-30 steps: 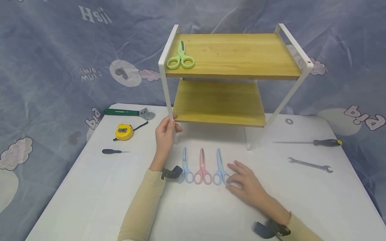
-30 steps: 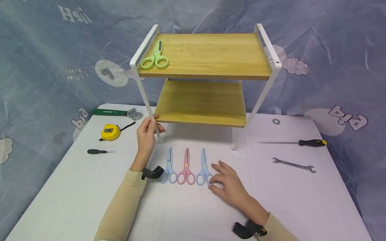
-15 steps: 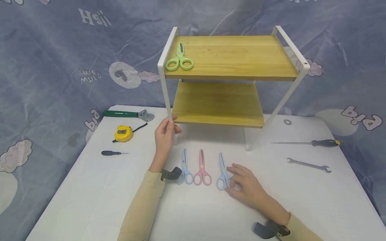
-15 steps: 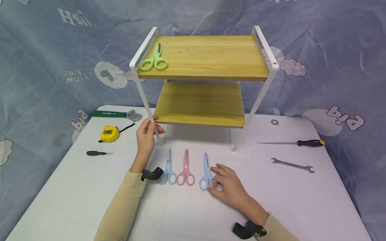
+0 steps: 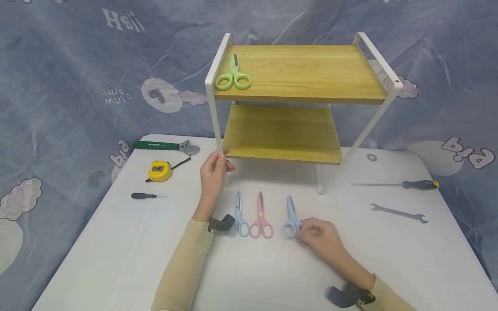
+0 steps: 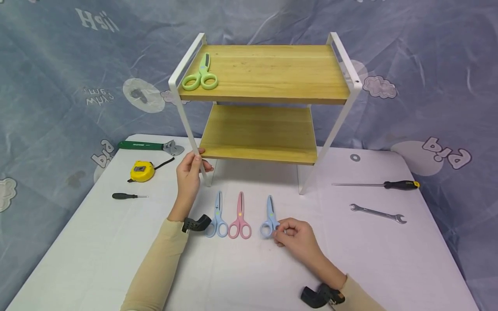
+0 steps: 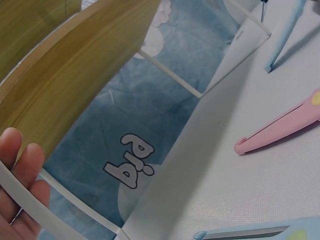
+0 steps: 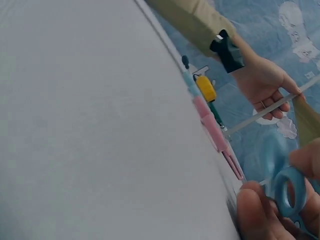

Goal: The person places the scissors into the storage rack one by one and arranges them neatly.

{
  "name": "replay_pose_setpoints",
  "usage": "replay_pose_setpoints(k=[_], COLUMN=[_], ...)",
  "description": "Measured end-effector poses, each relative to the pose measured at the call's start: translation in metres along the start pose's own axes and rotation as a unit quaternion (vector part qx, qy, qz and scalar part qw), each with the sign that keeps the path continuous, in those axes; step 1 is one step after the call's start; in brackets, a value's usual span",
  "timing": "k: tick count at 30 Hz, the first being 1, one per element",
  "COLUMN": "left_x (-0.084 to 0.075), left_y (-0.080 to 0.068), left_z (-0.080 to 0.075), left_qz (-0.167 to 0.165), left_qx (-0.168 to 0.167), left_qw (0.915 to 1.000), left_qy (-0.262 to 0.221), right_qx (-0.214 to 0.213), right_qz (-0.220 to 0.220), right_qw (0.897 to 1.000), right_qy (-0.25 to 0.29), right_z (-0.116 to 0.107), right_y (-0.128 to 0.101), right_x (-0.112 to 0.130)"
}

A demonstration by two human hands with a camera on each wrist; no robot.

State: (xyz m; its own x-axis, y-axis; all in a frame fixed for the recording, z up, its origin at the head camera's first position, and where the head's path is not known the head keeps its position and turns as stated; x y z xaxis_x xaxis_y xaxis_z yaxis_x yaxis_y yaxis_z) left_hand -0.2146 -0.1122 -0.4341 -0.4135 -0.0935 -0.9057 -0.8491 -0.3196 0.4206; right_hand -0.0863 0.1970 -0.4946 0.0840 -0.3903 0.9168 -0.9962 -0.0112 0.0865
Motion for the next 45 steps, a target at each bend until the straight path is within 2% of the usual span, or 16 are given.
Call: replay_pose_setpoints(k=[3, 5, 8, 13, 16, 19, 24, 27, 30, 32, 35, 45], left_x=[0.000, 0.000, 0.000, 0.000, 0.000, 0.000, 0.002, 0.003, 0.002, 0.002, 0.003, 0.001], left_y=[0.001, 0.001, 0.001, 0.001, 0.001, 0.001, 0.001, 0.001, 0.001, 0.001, 0.001, 0.001], left_z=[0.000, 0.000, 0.000, 0.000, -0.001, -0.001, -0.001, -0.001, -0.001, -0.001, -0.001, -0.001], left_qz=[0.008, 0.011, 0.010, 0.004, -0.001, 0.000, 0.007, 0.006, 0.004, 0.001, -0.003, -0.004], left_qx=[0.002, 0.004, 0.005, 0.006, 0.006, 0.006, 0.004, 0.004, 0.004, 0.003, 0.004, 0.007], left_qw=[1.0000, 0.9999, 0.9999, 1.0000, 1.0000, 1.0000, 1.0000, 0.9999, 0.9999, 1.0000, 0.9999, 0.9999], left_qy=[-0.004, -0.004, -0.005, -0.001, -0.003, -0.004, -0.005, -0.008, -0.009, -0.009, -0.009, -0.010], right_qx=[0.016, 0.027, 0.040, 0.072, 0.102, 0.140, 0.210, 0.240, 0.264, 0.278, 0.293, 0.284], right_qz=[0.019, 0.015, 0.025, 0.072, 0.076, 0.073, 0.094, 0.106, 0.109, 0.104, 0.088, 0.044], right_qw=[0.998, 0.996, 0.994, 0.989, 0.983, 0.967, 0.923, 0.904, 0.891, 0.888, 0.889, 0.911], right_qy=[0.057, 0.079, 0.099, 0.111, 0.133, 0.199, 0.308, 0.339, 0.354, 0.352, 0.340, 0.297], right_z=[-0.002, -0.004, -0.006, -0.011, -0.014, -0.018, -0.025, -0.027, -0.027, -0.026, -0.025, -0.023], right_y=[0.002, 0.004, 0.007, 0.011, 0.015, 0.018, 0.022, 0.024, 0.024, 0.023, 0.023, 0.021], right_x=[-0.001, -0.002, -0.002, -0.002, -0.005, -0.010, -0.012, -0.013, -0.015, -0.016, -0.017, -0.016])
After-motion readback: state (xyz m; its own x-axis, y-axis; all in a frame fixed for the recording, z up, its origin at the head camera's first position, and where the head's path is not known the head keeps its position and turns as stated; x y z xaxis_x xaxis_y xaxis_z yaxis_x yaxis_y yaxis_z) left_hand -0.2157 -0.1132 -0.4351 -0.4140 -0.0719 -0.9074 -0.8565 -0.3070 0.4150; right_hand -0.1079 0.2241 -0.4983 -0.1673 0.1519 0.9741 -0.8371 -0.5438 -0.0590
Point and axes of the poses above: each hand's wrist, its own y-axis towards the middle knuckle, its own z-axis out of the palm, x = y × z, the point moved 1 cm from there along y, towards the middle knuckle, and after that the axes turned 9 degrees about -x, right-handed, at the moved point
